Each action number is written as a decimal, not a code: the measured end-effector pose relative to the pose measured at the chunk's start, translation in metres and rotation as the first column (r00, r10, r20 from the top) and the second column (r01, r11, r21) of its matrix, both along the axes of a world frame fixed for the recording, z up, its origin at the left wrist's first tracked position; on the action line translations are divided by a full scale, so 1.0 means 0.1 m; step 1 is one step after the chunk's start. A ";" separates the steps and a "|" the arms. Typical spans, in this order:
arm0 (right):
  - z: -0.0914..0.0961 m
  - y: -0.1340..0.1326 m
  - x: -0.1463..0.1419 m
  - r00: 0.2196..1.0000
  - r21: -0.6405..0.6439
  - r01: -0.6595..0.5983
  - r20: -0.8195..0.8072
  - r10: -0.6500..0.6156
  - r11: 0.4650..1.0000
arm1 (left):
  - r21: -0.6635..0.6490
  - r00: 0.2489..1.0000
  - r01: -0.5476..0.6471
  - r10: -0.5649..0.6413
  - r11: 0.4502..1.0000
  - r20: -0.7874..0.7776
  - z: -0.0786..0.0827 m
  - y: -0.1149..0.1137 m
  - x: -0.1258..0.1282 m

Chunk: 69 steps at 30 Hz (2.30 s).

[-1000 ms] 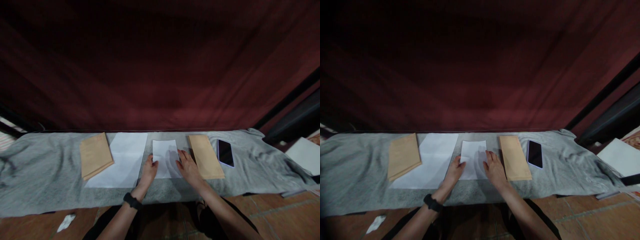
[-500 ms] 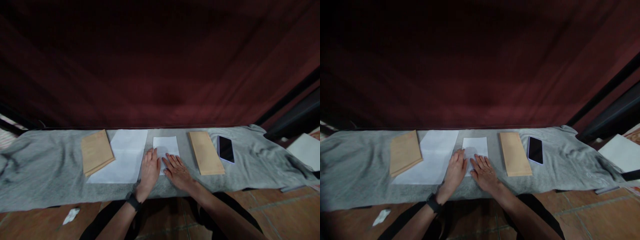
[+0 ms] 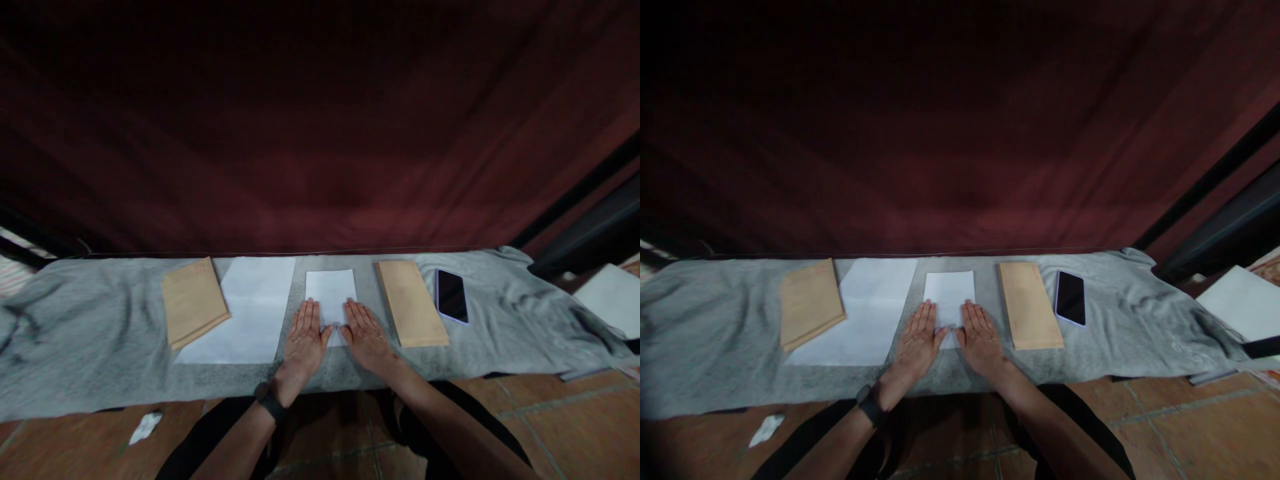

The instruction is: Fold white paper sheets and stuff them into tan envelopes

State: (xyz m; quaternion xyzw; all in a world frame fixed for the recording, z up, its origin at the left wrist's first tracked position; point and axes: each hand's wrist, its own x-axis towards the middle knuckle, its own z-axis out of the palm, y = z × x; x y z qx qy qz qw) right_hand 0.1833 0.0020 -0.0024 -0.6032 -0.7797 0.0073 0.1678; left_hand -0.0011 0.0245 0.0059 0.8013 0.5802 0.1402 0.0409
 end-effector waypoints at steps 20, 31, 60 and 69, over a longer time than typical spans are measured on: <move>0.11 -0.11 -0.20 0.990 -0.041 -0.130 -0.067 0.127 0.991 | 0.024 0.979 0.205 -0.205 0.978 0.006 0.07 -0.13 0.00; 0.08 -0.18 0.02 1.000 -0.030 -0.026 -0.004 0.026 0.999 | -0.031 0.956 -0.024 0.032 0.999 0.290 0.06 0.08 -0.19; 0.49 0.15 0.20 0.958 0.078 -0.013 -0.284 0.035 0.997 | -0.617 -0.189 0.046 0.613 0.786 0.767 0.50 0.15 0.23; 0.47 0.09 0.02 0.951 0.059 -0.125 -0.278 0.136 0.990 | -0.663 -0.419 0.202 0.676 0.721 0.607 0.49 -0.12 0.44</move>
